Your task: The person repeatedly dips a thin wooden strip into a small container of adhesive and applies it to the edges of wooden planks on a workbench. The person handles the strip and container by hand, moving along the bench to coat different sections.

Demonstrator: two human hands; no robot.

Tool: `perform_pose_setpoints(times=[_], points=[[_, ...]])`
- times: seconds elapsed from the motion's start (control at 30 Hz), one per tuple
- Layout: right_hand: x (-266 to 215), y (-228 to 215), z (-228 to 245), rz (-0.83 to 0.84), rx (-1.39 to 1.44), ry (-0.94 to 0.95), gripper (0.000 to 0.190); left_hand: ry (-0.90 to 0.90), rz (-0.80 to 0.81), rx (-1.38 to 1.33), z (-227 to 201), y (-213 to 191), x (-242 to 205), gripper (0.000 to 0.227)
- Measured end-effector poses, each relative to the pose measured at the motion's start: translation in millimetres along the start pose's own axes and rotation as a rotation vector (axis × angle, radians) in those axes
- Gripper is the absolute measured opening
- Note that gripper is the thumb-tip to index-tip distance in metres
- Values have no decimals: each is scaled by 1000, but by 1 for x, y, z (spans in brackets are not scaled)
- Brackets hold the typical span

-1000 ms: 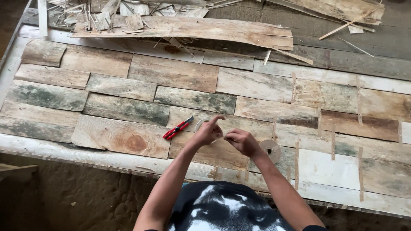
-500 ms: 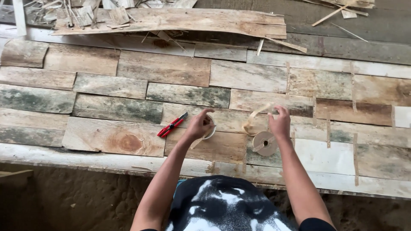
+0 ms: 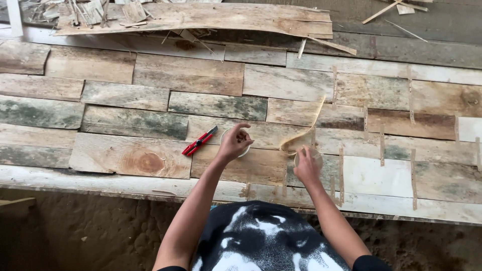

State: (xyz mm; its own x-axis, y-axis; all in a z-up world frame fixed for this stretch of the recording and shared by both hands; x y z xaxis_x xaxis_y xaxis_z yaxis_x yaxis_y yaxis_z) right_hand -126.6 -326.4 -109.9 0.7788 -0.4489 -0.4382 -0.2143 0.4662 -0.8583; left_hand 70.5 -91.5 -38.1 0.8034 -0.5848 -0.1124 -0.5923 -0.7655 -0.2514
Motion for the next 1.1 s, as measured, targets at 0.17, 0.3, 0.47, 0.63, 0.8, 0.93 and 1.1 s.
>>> perform_pose_setpoints(times=[0.17,0.3,0.47,0.63,0.8,0.93,1.1], points=[[4,-6,-6,-67,43,-50,68,-44,-18,-186,6,-3,-2,55],[-5,-50,-16,-251,120,-16,71,-34,-53,-282,1,-13,-7,54],[10,-66,-82,-292,152,199,79,-25,-137,-341,3,-23,-2,56],[39,-37,-116,-165,1,275,100,-89,-308,-414,-1,-46,-5,52],[36,-40,33,-84,528,3,55,-173,-516,-468,25,-63,-3,38],[-33,-45,173,283,665,-124,50,-152,-633,-516,49,-66,-3,38],[-5,8,179,374,1029,-19,46,-189,-838,-495,88,-89,-11,32]])
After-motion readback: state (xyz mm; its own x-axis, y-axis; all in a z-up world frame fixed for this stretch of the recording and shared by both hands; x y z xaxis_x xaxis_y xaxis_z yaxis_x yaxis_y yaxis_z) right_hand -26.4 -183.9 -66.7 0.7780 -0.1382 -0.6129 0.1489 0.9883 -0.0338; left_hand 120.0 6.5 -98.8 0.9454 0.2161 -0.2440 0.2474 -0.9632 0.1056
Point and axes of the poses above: each hand's wrist, its own x-axis towards the middle knuckle, its own y-axis out of the palm, z = x × y, the point moved 9 cm from there along x, towards the middle knuckle, and after that the axes turned 1 degree about -z, right-handed, at the moved point
